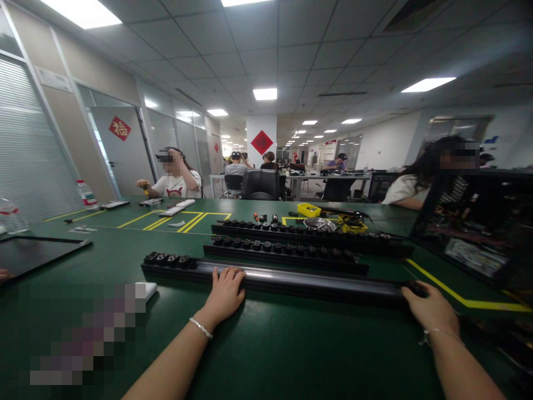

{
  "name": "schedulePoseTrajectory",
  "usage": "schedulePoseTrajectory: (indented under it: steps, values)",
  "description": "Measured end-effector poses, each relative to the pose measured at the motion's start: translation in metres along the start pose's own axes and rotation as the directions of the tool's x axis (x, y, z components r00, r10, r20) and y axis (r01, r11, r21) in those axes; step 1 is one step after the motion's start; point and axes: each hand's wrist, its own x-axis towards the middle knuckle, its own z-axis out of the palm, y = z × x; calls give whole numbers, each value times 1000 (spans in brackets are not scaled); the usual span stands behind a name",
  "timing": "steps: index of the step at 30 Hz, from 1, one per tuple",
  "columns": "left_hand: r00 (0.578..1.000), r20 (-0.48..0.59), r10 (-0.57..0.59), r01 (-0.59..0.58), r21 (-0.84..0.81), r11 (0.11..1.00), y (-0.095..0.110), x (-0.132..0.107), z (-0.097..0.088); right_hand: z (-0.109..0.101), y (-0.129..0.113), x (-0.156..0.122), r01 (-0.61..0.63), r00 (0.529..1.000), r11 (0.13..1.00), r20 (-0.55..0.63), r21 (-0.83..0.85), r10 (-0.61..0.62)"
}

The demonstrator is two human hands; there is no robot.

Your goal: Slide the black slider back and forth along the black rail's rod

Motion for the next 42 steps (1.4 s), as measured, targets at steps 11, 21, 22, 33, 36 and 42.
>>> schedulePoseTrajectory:
  steps: [11, 21, 22, 33, 36, 42]
  values:
    - [1000, 9, -4, 4, -14, 1000, 0, 0, 0, 0, 2, 2, -33, 999, 999, -6, 33, 33]
    - [1000, -1, 4, -4, -9, 1000, 1, 0, 0, 2, 8, 7, -38, 999, 999, -31, 32, 39]
    - [1000, -2, 3, -4, -11, 1000, 0, 0, -1, 2, 8, 7, -41, 999, 999, -29, 32, 42]
    - [1000, 0, -5, 5, -23, 1000, 0, 0, 0, 2, 12, 11, -75, 997, 995, -30, 64, 77]
    - [1000, -1, -5, 5, -22, 1000, 1, 0, 0, 1, 11, 8, -76, 996, 995, -35, 65, 78]
    - [1000, 24, -14, 14, -20, 1000, 1, 0, -2, 2, 12, 8, -78, 995, 994, -58, 82, 83]
